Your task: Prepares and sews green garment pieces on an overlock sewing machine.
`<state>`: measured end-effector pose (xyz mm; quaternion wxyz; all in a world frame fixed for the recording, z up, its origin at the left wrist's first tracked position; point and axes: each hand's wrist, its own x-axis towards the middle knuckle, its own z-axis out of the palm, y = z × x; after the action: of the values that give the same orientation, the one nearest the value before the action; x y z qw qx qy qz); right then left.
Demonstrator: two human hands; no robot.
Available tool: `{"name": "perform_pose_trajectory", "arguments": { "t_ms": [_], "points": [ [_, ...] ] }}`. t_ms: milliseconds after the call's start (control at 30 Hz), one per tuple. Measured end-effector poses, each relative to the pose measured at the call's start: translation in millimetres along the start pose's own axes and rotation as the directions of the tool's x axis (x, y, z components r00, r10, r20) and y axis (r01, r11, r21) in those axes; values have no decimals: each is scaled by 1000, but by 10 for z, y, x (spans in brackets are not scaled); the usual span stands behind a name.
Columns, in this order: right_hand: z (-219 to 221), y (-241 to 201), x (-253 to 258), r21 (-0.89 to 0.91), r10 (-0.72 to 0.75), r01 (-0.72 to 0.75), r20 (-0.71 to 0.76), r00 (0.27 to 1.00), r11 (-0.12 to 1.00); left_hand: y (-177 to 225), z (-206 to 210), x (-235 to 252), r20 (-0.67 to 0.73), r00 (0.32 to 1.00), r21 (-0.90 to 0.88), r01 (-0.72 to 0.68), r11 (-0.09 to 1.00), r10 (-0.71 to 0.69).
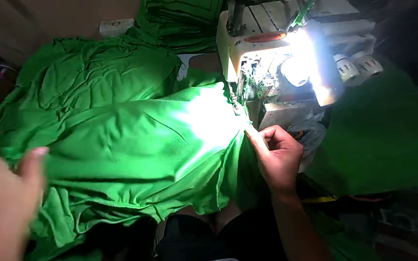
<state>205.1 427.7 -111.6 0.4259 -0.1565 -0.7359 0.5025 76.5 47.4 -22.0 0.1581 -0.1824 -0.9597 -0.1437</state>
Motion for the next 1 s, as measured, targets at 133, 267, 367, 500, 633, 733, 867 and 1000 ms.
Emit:
{"name": "perform_pose_trajectory", "arguments": {
  "t_ms": [133, 267, 367, 500, 633, 733, 867, 1000],
  "points": [
    [-4, 16, 125, -21, 32, -32, 15, 999, 999, 1339, 641, -1013, 653, 595, -654, 130, 745, 469],
    [-88, 15, 192, 2, 88, -89, 122, 989, 996, 1636, 1474, -1621, 815, 534, -554, 832, 34, 224],
    [-232, -3, 194, 28, 191, -203, 238, 952, 979, 1885, 1210, -1427, 832, 525, -547, 725, -419, -178],
    [-354, -42, 218, 129, 321, -379, 328, 888, 916, 1740, 328, -1014, 449, 843, -851, 302, -429, -298],
    [-323, -147, 101, 407, 421, -614, 470, 776, 677, 1524, 557, -697, 249, 964, -968, 245, -49, -95],
    [-236, -149, -169, 395, 415, -537, 355, 838, 745, 1724, 900, -963, 434, 860, -887, 460, 41, -269],
    [-171, 50, -713, 73, 8, -10, 30, 1000, 997, 1702, 833, -1073, 315, 858, -909, 396, 132, -406],
    [-39, 149, -827, -263, -97, 104, 41, 994, 959, 1643, 688, -1078, 258, 890, -928, 337, 162, -376]
  ]
}}
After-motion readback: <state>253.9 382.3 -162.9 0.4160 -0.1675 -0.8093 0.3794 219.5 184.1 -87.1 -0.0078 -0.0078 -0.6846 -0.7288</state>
